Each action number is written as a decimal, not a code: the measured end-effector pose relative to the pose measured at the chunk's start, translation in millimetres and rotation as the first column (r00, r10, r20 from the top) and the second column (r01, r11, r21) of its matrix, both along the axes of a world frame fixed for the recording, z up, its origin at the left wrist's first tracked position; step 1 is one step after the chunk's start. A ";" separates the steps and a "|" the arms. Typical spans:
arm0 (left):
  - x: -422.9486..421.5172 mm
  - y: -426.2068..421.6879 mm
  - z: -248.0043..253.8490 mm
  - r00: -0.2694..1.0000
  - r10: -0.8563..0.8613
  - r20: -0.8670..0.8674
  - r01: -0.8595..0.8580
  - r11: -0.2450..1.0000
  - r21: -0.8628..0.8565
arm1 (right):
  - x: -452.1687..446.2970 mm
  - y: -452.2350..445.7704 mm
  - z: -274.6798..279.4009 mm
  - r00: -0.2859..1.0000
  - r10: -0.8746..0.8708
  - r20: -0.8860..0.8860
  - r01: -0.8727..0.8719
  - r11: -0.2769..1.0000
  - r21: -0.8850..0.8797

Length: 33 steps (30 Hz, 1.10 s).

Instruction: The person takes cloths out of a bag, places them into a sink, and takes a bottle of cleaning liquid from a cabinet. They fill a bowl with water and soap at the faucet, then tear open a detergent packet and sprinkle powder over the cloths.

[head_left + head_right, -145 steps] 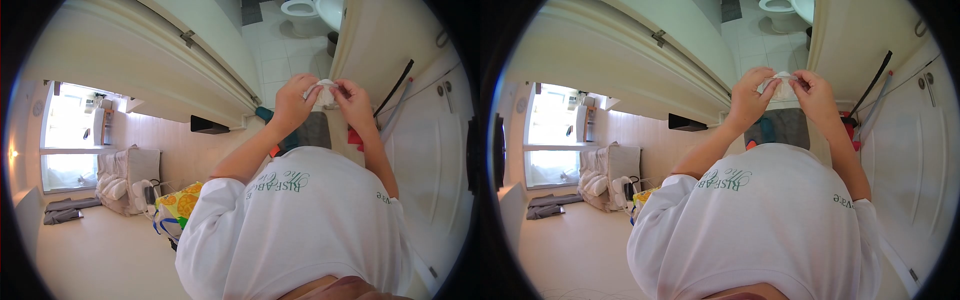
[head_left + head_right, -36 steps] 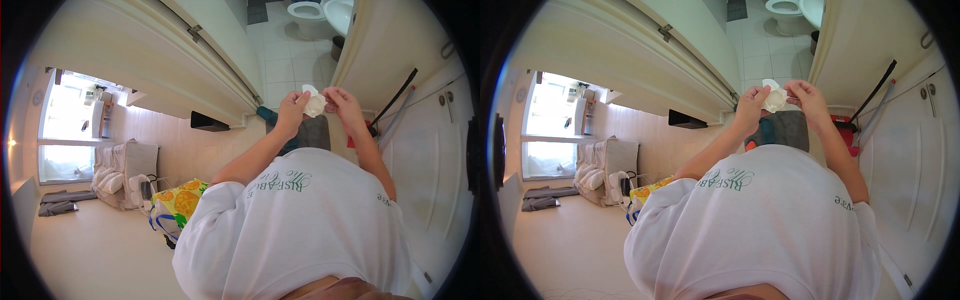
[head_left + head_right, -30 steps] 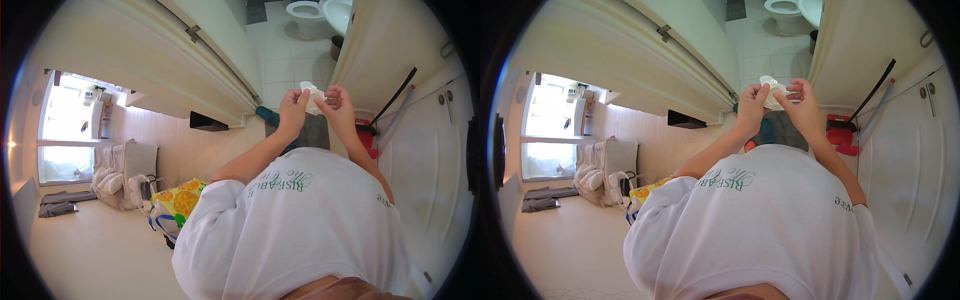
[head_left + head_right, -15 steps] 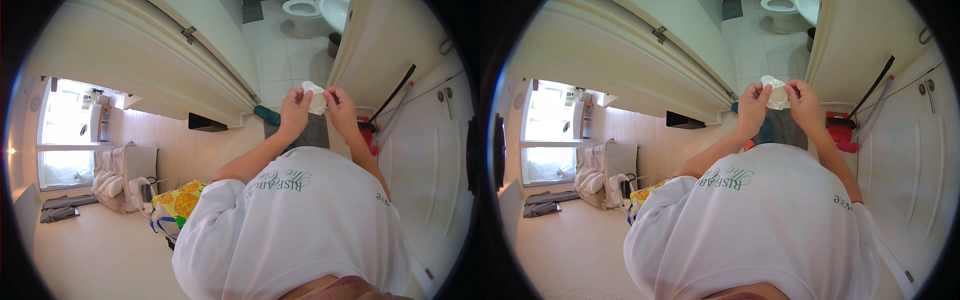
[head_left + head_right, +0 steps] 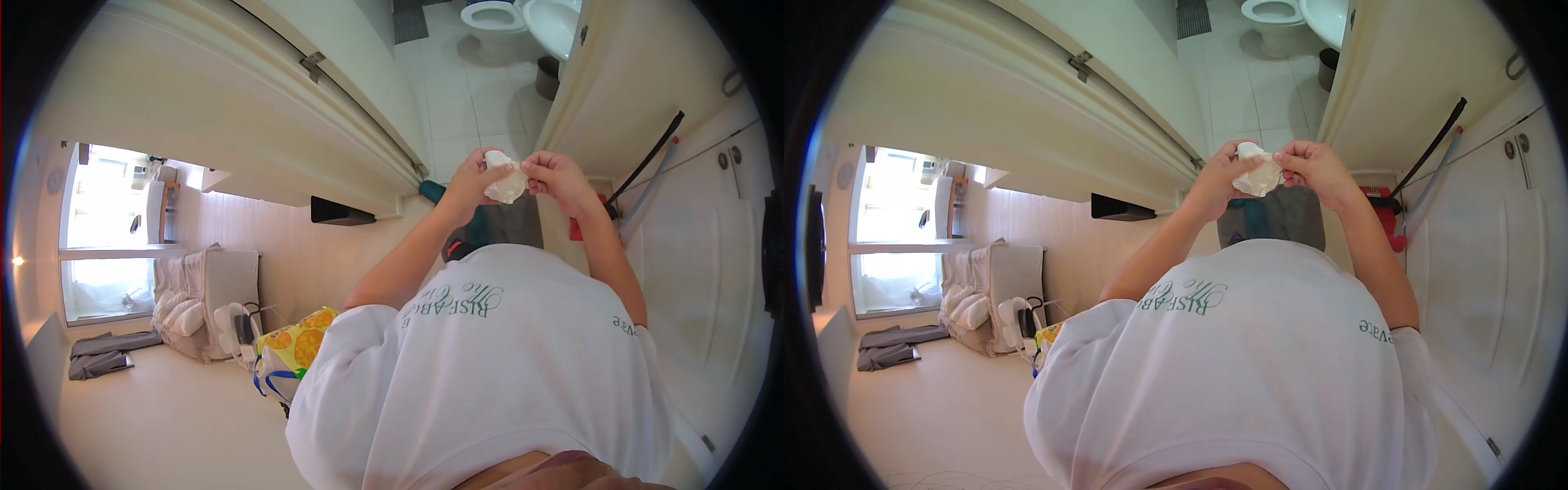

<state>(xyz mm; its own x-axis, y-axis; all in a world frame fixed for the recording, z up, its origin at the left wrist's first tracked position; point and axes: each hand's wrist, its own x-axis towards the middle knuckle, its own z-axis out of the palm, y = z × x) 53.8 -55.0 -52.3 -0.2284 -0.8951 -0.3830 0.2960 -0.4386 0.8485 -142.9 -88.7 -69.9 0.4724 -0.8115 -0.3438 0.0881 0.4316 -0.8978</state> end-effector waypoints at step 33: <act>102.8 -243.4 -12.9 0.863 0.487 -0.138 -0.503 0.856 -0.123 | 177.7 -217.6 -21.3 0.866 -0.455 0.208 0.489 0.857 -0.162</act>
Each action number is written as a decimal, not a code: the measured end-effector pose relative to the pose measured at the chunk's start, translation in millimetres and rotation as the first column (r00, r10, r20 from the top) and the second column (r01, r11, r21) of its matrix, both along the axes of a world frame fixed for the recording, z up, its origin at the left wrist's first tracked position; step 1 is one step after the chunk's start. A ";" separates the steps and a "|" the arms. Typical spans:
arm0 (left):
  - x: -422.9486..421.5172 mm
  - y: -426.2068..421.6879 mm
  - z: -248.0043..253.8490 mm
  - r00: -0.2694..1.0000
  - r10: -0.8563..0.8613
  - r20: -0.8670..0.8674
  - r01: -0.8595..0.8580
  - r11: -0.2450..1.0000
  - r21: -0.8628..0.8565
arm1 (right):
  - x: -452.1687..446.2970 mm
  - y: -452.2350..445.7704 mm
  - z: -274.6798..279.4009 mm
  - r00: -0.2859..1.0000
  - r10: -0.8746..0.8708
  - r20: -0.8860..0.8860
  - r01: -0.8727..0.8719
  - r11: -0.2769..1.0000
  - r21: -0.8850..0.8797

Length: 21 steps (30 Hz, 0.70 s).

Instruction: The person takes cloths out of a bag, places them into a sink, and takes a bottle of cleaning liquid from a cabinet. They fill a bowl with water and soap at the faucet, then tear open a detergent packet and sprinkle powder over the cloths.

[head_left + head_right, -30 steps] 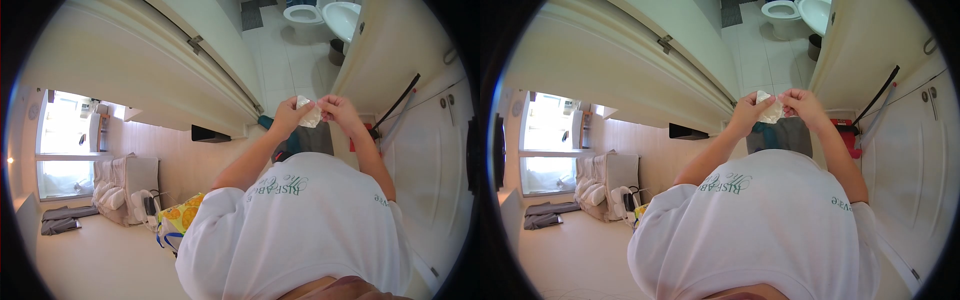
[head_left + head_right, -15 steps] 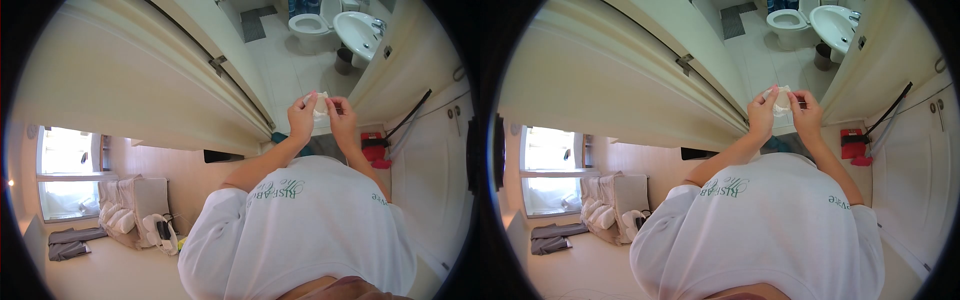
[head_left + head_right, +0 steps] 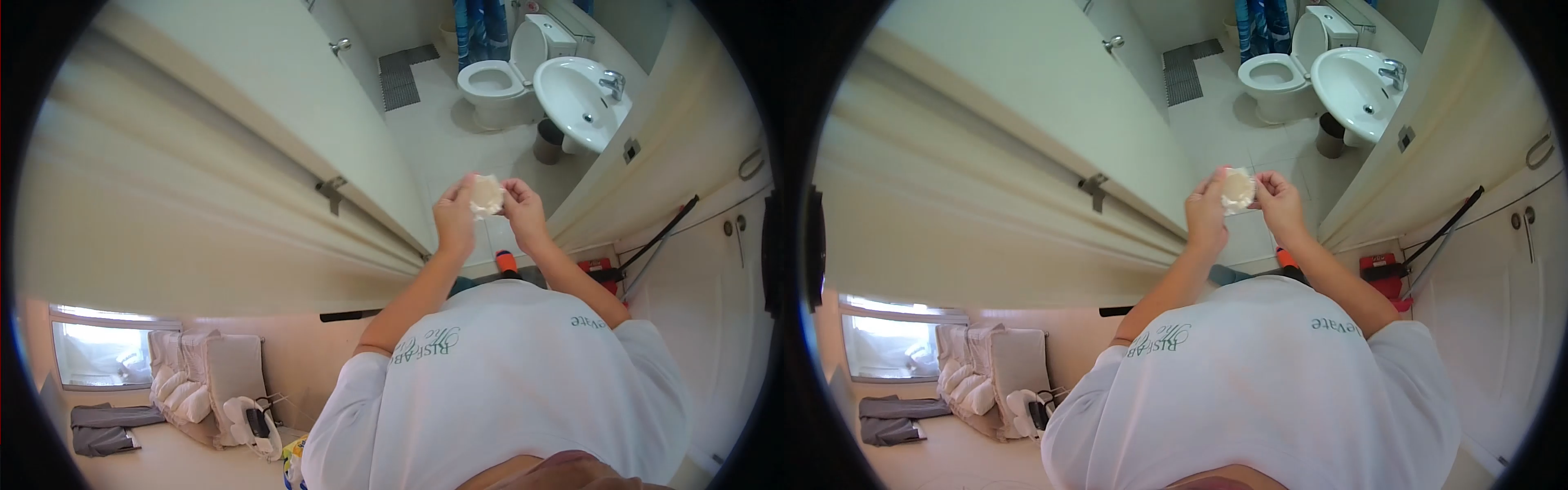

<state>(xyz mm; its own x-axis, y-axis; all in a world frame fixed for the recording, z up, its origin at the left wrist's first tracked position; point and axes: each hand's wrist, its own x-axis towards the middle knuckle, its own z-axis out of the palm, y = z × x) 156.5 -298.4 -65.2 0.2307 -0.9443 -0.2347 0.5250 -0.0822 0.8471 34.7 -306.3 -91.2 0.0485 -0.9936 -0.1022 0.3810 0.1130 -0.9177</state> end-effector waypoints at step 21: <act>37.2 -93.1 -131.6 0.983 -0.113 0.147 -0.014 0.744 0.668 | -316.9 -496.3 -246.9 0.530 -0.523 -0.668 0.787 0.596 0.159</act>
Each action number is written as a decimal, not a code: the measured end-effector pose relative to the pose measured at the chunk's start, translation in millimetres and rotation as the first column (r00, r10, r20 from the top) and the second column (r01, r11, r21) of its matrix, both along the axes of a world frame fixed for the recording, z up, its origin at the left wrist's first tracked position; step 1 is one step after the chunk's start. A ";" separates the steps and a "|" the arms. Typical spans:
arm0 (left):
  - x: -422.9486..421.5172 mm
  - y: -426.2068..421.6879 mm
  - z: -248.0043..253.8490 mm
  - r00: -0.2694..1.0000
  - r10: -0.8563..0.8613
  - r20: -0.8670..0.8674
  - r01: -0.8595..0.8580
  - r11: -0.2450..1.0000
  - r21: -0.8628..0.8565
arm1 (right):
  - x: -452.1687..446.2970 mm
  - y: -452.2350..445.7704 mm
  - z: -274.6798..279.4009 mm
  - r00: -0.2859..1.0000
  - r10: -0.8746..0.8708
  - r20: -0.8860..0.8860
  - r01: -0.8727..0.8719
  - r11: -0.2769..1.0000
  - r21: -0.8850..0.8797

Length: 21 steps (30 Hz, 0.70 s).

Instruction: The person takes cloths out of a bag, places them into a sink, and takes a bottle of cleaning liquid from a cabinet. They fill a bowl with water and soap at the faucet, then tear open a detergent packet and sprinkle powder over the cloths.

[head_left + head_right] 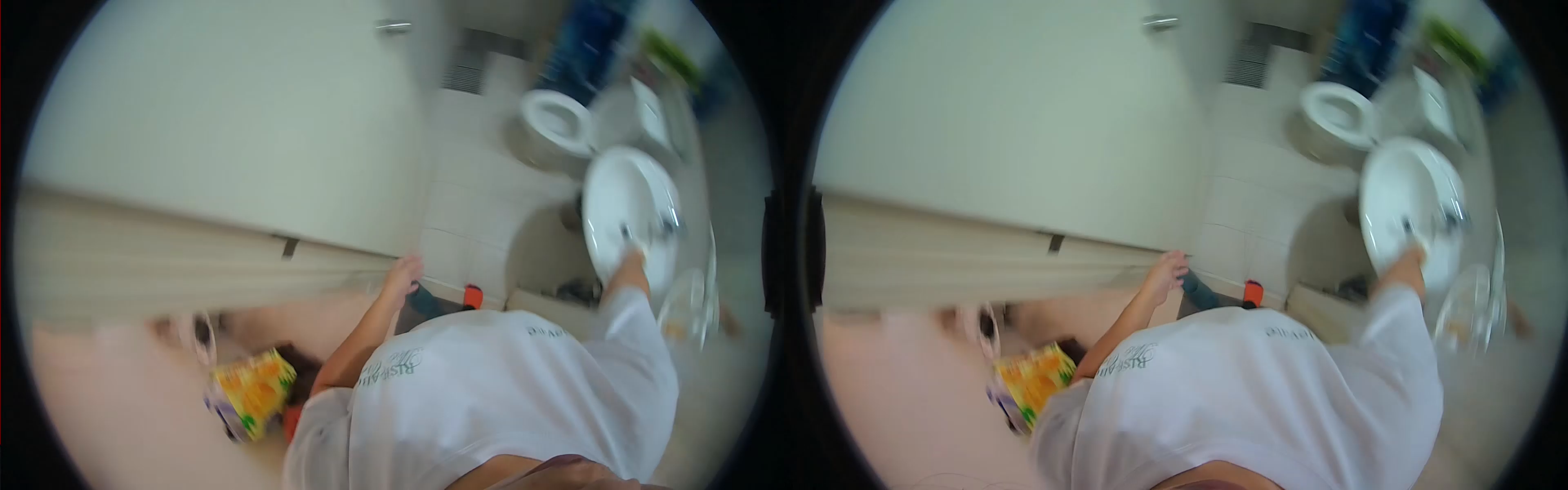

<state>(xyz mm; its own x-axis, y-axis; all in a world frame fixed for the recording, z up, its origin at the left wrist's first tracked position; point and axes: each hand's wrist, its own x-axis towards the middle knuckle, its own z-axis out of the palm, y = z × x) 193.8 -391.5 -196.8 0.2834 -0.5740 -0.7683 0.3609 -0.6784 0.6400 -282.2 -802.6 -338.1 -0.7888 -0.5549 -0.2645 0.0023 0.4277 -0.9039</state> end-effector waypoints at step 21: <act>21.7 275.5 -63.8 0.716 -0.587 0.378 0.087 0.612 0.786 | 142.3 -13.3 -67.5 0.287 0.804 -0.521 -0.678 0.555 0.482</act>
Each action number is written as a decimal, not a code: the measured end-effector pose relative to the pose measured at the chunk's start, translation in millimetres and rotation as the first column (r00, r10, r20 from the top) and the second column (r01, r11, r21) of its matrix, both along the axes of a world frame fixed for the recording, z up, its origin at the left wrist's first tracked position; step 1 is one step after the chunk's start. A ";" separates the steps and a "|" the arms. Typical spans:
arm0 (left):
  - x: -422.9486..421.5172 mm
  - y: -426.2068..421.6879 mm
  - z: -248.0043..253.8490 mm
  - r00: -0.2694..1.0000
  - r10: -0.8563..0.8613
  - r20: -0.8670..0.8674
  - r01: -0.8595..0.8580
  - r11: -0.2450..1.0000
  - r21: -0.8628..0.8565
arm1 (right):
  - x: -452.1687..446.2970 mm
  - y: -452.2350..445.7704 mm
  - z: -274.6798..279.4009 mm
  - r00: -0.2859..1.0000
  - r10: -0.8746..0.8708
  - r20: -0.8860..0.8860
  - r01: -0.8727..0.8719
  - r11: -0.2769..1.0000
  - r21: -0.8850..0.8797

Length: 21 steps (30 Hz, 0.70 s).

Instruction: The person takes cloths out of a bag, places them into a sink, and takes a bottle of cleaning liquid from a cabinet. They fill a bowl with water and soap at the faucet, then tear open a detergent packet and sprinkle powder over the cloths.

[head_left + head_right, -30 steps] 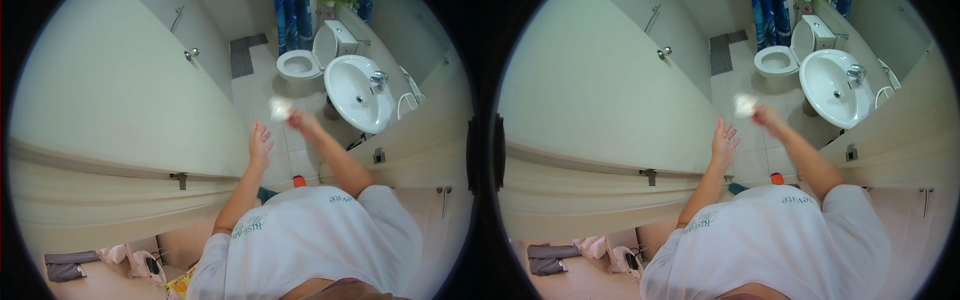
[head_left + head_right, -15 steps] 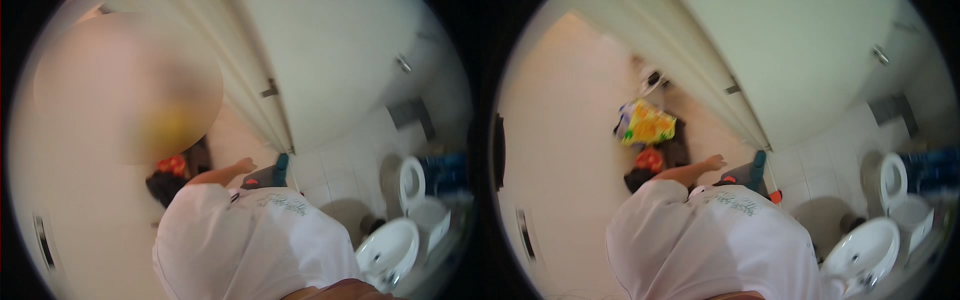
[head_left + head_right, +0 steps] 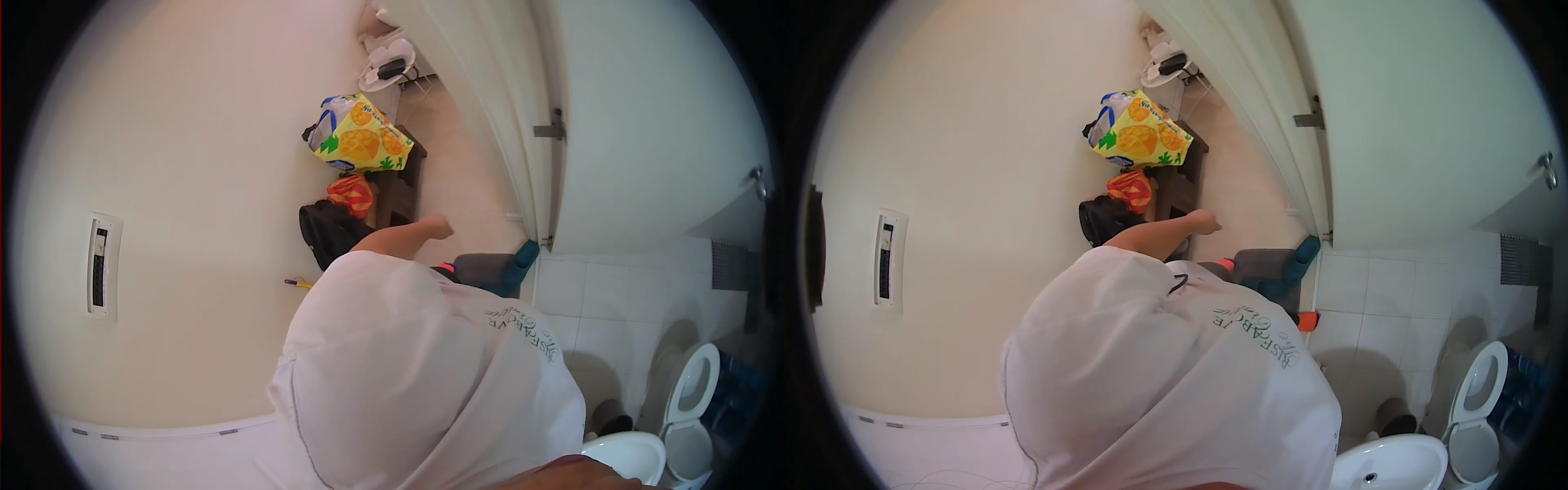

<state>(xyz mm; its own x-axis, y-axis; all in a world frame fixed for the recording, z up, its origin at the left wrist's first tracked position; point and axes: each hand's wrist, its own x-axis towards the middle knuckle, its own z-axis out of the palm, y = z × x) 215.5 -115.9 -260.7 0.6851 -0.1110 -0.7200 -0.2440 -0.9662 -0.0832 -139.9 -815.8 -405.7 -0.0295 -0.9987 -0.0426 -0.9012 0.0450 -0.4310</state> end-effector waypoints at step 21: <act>-40.2 318.7 -72.8 0.323 0.854 -0.408 -0.855 0.078 -0.513 | 373.5 544.3 84.8 -0.062 0.979 0.197 -0.984 -0.093 0.153</act>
<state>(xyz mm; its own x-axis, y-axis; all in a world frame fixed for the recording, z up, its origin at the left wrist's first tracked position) 175.3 202.8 -333.5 0.6089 0.2062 -0.7660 0.7808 -0.3267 0.5326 233.6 -271.6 -320.9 0.9772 0.0719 -0.1996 -0.0607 -0.8068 -0.5877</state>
